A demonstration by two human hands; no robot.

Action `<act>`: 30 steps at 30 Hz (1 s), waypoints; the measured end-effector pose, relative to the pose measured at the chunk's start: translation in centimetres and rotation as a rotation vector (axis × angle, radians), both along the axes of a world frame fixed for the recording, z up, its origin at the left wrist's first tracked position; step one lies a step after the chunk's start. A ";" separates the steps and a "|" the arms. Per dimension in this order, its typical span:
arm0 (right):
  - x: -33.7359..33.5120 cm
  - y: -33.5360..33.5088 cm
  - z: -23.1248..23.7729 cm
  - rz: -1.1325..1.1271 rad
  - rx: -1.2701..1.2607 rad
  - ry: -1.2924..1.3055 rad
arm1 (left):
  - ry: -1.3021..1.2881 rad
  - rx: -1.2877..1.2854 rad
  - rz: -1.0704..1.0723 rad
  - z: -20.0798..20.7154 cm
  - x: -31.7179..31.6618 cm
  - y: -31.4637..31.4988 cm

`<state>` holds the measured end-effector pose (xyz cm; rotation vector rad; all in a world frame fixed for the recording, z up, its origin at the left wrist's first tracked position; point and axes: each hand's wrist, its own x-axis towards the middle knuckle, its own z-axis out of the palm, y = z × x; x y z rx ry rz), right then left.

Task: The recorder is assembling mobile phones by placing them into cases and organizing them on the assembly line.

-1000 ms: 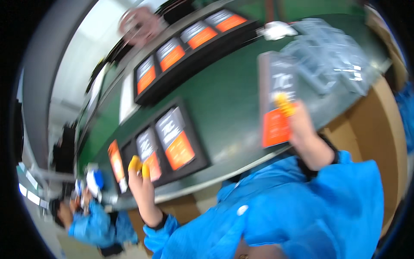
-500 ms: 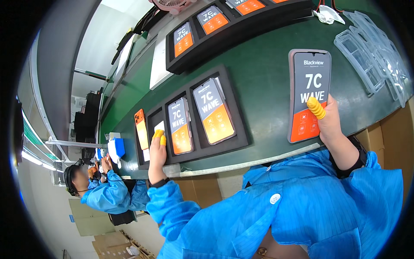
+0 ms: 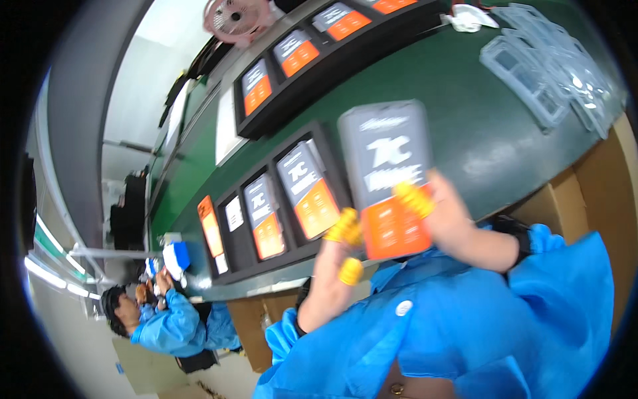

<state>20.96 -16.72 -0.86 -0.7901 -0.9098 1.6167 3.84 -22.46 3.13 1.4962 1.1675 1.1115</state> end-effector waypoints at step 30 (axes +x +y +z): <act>13.4 7.2 6.1 -0.719 0.522 -1.484 | 0.332 -0.263 0.837 -1.5 -27.2 0.1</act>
